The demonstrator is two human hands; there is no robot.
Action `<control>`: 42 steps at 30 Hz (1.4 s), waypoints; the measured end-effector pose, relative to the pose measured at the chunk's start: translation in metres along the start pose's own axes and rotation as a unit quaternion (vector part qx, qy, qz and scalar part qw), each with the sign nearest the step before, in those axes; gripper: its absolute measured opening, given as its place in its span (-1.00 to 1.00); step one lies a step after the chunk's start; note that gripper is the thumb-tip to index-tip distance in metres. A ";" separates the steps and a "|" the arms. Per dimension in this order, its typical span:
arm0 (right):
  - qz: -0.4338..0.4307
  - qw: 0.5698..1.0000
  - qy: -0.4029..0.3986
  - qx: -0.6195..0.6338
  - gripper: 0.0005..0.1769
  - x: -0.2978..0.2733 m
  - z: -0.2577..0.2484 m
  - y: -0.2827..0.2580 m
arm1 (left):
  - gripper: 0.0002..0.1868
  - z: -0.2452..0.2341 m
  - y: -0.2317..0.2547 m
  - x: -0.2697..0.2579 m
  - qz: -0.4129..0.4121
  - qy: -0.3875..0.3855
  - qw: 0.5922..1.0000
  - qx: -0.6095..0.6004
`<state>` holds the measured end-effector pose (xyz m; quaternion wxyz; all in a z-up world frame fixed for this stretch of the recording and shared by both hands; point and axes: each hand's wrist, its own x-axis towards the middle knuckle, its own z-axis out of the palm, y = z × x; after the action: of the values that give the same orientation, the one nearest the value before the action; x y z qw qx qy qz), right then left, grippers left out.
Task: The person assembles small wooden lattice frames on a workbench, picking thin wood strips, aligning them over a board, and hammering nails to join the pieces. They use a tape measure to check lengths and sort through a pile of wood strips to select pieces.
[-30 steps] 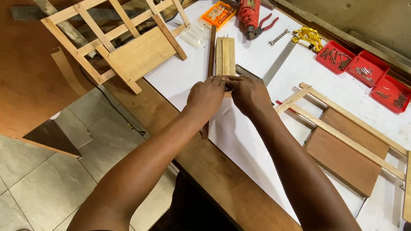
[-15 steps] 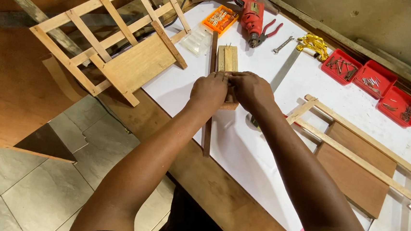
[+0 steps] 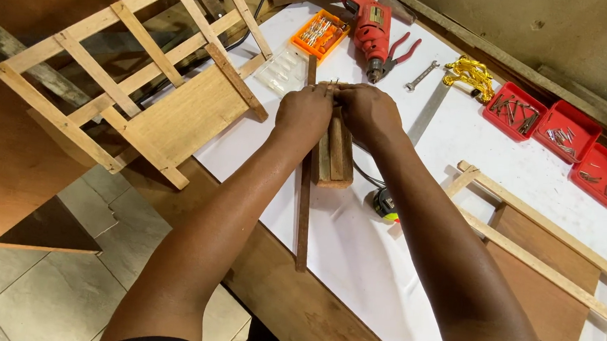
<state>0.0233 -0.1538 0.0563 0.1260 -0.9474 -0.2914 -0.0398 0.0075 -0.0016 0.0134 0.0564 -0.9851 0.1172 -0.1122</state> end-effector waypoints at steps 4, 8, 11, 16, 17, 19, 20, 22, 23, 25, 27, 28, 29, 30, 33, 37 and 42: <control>0.013 0.999 0.031 0.038 -0.62 -0.008 0.009 0.001 | -0.68 0.006 0.006 -0.014 -0.002 -0.017 1.000 0.004; 0.033 0.999 0.004 0.027 -0.62 -0.046 -0.004 -0.018 | -0.62 -0.003 0.020 -0.044 0.002 0.015 1.000 -0.002; 0.022 0.999 0.009 0.038 -0.62 -0.073 0.000 -0.022 | -0.55 -0.025 0.035 -0.073 0.011 0.005 1.000 0.012; -0.067 0.993 0.084 0.041 -0.64 -0.124 0.002 -0.035 | -0.49 -0.044 0.056 -0.123 0.015 -0.034 0.999 0.037; -0.049 0.997 0.058 0.035 -0.58 -0.133 -0.002 -0.039 | -0.49 -0.045 0.059 -0.130 0.021 -0.033 0.998 0.042; -0.031 0.999 0.033 0.027 -0.51 -0.148 -0.011 -0.051 | -0.50 -0.053 0.067 -0.146 0.026 -0.029 0.998 0.049; -0.007 1.000 0.009 0.023 -0.54 -0.155 -0.017 -0.058 | -0.50 -0.060 0.071 -0.155 0.032 -0.034 0.998 0.053; 0.016 1.000 -0.009 0.019 -0.56 -0.165 -0.028 -0.068 | -0.49 -0.072 0.078 -0.169 0.036 -0.033 0.997 0.061; 0.024 0.999 -0.028 0.017 -0.55 -0.169 -0.033 -0.072 | -0.49 -0.077 0.078 -0.175 0.038 -0.033 0.997 0.063; 0.033 0.998 -0.047 0.016 -0.54 -0.171 -0.031 -0.073 | -0.49 -0.083 0.075 -0.181 0.040 -0.032 0.996 0.067; -0.056 0.995 0.073 0.025 -0.62 -0.169 -0.017 -0.069 | -0.51 -0.085 0.066 -0.185 0.034 -0.019 0.997 0.067; -0.057 0.995 0.074 0.025 -0.62 -0.169 -0.020 -0.076 | -0.51 -0.084 0.061 -0.185 0.034 -0.019 0.997 0.068; -0.073 0.993 0.088 0.036 -0.60 -0.167 -0.023 -0.084 | -0.50 -0.082 0.052 -0.187 0.026 -0.008 0.997 0.070; -0.088 0.990 0.103 0.046 -0.58 -0.164 -0.025 -0.094 | -0.50 -0.080 0.043 -0.188 0.019 0.004 0.997 0.072; -0.135 0.985 0.112 0.000 -0.54 -0.146 -0.004 -0.107 | -0.53 -0.067 0.014 -0.197 -0.004 0.015 0.997 0.069; -0.174 0.971 0.160 -0.025 -0.56 -0.123 0.039 -0.125 | -0.55 -0.063 -0.015 -0.219 -0.028 -0.023 0.998 0.055; -0.133 0.991 -0.009 -0.016 -0.61 -0.117 0.052 -0.144 | -0.52 -0.072 -0.031 -0.231 -0.044 -0.141 0.989 -0.005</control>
<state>-0.1542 -0.0886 0.0199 0.1020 -0.9024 -0.4155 -0.0519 -0.2215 0.0783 0.0396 0.0627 -0.9955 0.0657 0.0258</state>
